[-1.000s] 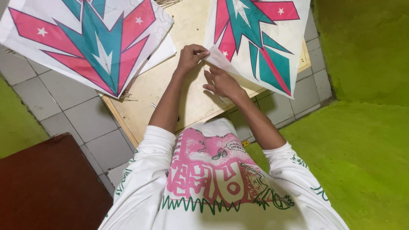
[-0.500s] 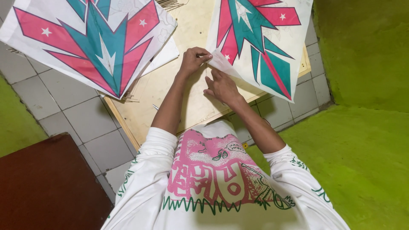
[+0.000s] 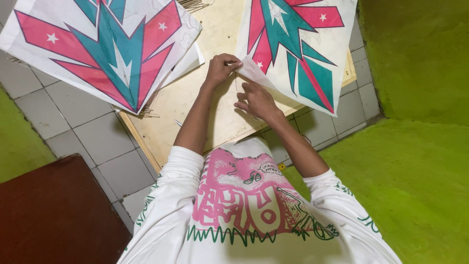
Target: A person is seen assembling a kite by applying glue to the edges of the paper and folding them over the bamboo frame.
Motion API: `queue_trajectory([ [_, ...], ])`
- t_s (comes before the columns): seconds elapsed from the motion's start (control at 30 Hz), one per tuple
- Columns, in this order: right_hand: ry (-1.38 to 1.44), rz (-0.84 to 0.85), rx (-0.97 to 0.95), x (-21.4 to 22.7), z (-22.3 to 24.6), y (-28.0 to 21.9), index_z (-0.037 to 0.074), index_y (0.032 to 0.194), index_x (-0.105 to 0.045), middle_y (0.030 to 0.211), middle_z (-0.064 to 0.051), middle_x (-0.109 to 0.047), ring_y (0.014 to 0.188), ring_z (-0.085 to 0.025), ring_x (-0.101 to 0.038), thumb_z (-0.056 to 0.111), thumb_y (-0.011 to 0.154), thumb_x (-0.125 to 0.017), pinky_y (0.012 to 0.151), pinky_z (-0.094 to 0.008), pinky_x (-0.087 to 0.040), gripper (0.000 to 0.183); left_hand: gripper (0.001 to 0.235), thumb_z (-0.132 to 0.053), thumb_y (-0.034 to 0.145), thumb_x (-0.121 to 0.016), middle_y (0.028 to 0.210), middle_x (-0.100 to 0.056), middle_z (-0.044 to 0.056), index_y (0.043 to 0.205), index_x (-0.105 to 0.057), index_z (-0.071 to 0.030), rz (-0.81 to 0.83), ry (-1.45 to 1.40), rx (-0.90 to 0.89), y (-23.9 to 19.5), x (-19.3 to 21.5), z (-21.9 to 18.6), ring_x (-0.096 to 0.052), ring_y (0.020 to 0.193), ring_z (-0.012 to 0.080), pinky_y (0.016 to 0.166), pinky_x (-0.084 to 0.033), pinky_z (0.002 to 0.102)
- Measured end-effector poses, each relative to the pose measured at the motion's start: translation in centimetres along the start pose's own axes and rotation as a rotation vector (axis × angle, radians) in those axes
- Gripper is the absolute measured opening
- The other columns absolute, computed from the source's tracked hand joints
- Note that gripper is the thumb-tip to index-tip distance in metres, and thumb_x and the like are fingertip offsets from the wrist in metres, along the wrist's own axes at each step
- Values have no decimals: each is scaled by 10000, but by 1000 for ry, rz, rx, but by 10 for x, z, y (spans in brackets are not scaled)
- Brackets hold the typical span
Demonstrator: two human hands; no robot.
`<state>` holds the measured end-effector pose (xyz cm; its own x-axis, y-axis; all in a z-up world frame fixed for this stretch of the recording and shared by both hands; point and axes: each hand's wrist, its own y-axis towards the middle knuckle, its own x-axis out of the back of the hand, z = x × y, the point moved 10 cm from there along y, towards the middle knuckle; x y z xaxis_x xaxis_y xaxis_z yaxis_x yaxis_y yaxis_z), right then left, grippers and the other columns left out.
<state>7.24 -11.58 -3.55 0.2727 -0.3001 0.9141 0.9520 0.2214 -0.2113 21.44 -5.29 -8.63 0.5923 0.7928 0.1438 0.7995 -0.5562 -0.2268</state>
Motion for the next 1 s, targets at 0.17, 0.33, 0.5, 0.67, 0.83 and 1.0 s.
queue_trajectory([
  [0.17, 388, -246, -176, 54, -13, -29, 179, 1313, -712, 1256, -102, -688, 1180, -291, -652, 301, 909, -789, 988, -371, -548, 429, 185, -194, 876, -845, 1196, -734, 53, 1058, -816, -170, 52, 19, -58, -12, 4, -10, -664, 1059, 244, 949, -532, 350],
  [0.33, 632, -548, -292, 113, -34, -61, 90, 1348, -678, 1119, -148, -732, 1043, -294, -711, 34, 875, -815, 879, -368, -608, 496, 250, -51, 827, -662, 1230, -716, 110, 987, -825, -154, 124, 39, -115, -32, 8, -17, -660, 1136, 337, 1023, -507, 436],
  [0.5, 635, -531, -384, 109, -49, -88, 66, 1386, -629, 1127, -155, -732, 1052, -283, -702, 27, 846, -839, 874, -361, -601, 581, 204, -165, 829, -680, 1238, -704, 105, 971, -823, -136, 85, 113, -135, -39, 8, -5, -603, 1272, 322, 1134, -444, 447],
  [0.67, 506, -203, -477, 96, -3, -99, 30, 1531, -445, 1315, -243, -631, 1254, -386, -587, 147, 801, -882, 1056, -482, -511, 860, 138, -182, 891, -769, 1196, -707, 102, 960, -816, -72, 55, 308, -245, -57, 8, -13, -558, 1297, 296, 1126, -472, 383],
  [0.83, 368, -143, -426, 55, -1, -105, 40, 1591, -345, 1362, -252, -598, 1337, -415, -525, 177, 731, -924, 1162, -522, -420, 1046, 139, -193, 908, -796, 1206, -661, 52, 990, -804, -81, 9, 388, -216, -67, 6, -19, -502, 1333, 249, 1156, -455, 347],
  [1.0, 448, -173, -403, 44, 9, -107, 55, 1592, -357, 1332, -242, -610, 1298, -407, -552, 173, 734, -918, 1148, -521, -432, 1033, 260, -217, 915, -804, 1193, -523, 44, 1158, -737, -155, -72, 474, -165, -73, 3, -30, -446, 1317, 264, 1169, -432, 389],
])
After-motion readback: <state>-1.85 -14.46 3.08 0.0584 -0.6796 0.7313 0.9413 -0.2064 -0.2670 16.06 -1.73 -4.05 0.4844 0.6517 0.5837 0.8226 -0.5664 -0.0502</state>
